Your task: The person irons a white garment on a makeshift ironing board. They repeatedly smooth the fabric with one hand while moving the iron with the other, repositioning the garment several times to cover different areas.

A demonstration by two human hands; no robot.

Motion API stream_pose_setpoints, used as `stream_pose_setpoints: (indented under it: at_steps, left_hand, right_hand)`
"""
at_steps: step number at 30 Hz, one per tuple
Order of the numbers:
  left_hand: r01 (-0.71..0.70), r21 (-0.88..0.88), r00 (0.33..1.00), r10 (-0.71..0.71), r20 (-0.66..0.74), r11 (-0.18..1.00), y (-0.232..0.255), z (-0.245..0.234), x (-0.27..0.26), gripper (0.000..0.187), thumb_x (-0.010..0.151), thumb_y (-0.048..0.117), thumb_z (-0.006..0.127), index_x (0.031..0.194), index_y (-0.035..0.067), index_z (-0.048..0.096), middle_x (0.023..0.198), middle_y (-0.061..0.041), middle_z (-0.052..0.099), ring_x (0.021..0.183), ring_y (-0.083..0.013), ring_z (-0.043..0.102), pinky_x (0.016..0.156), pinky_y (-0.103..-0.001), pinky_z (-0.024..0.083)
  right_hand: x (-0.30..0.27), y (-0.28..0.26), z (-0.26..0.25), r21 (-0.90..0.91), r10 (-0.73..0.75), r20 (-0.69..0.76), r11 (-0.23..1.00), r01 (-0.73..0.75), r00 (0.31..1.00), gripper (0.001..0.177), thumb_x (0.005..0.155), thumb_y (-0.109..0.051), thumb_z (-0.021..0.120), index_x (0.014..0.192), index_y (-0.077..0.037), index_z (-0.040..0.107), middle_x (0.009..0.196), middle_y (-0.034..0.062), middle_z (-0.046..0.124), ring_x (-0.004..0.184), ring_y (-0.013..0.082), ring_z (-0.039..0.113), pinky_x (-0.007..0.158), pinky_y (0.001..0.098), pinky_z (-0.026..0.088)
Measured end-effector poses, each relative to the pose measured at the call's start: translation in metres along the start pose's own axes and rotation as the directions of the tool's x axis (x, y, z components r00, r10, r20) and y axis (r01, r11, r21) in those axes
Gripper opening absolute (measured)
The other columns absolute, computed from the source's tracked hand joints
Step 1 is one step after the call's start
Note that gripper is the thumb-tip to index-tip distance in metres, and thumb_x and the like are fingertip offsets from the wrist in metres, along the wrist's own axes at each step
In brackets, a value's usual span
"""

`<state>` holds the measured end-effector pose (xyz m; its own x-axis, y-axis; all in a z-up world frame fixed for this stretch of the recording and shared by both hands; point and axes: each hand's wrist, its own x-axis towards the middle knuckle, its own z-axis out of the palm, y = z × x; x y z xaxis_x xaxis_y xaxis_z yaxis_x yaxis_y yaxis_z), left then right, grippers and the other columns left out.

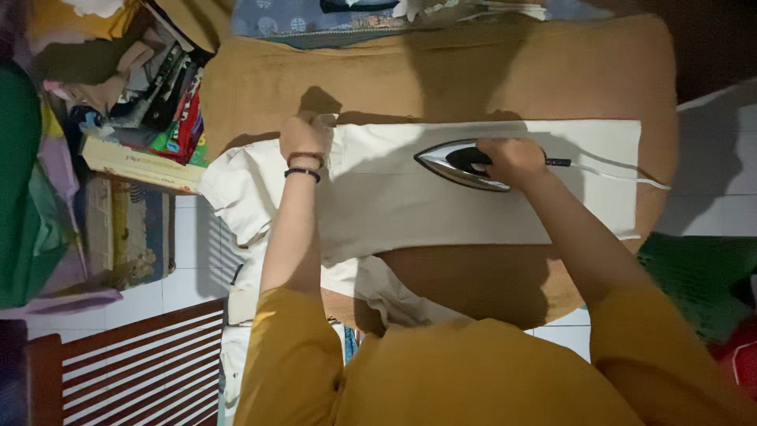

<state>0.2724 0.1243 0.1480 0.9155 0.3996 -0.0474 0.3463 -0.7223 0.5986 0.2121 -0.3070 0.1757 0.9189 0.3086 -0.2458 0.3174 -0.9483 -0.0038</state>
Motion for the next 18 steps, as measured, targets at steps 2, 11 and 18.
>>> stream_pose_setpoints:
  at_steps: [2, 11, 18]
  left_hand:
    - [0.031, -0.011, 0.999, -0.031, -0.023, 0.999, 0.009, -0.002, -0.005, 0.028, 0.083, 0.03, 0.075, 0.107, 0.018, 0.084, 0.106, -0.017, 0.078, 0.102, -0.0398, 0.073, 0.088, -0.048, 0.058]
    - [-0.076, 0.229, 0.985, 0.037, 0.167, 0.97, -0.017, 0.035, 0.024, 0.041, 0.082, 0.038, 0.082, 0.111, 0.01, 0.078, 0.112, -0.021, 0.075, 0.106, -0.0397, 0.071, 0.09, -0.049, 0.057]
    - [0.031, 0.221, 0.999, -0.033, 0.004, 0.975, 0.006, 0.058, 0.025, 0.02, 0.091, 0.025, 0.071, 0.107, 0.019, 0.082, 0.116, -0.015, 0.077, 0.102, -0.0363, 0.074, 0.083, -0.048, 0.061]
  right_hand:
    - [-0.002, 0.002, -0.002, -0.012, -0.035, -0.044, 0.999, 0.034, 0.998, 0.035, 0.084, -0.03, 0.079, 0.118, -0.023, 0.072, 0.109, 0.0074, 0.079, 0.101, 0.0305, 0.077, 0.086, 0.0464, 0.062]
    - [-0.002, -0.011, -0.024, 0.057, 0.068, 0.097, 0.996, -0.074, 0.993, 0.032, 0.089, -0.029, 0.078, 0.12, -0.026, 0.072, 0.11, 0.0104, 0.078, 0.097, 0.0363, 0.075, 0.08, 0.0509, 0.06]
    - [0.0, -0.011, -0.017, 0.002, 0.092, 0.123, 0.996, -0.093, 0.988, 0.039, 0.092, -0.043, 0.078, 0.124, -0.023, 0.069, 0.108, 0.012, 0.077, 0.097, 0.0347, 0.076, 0.081, 0.0505, 0.061]
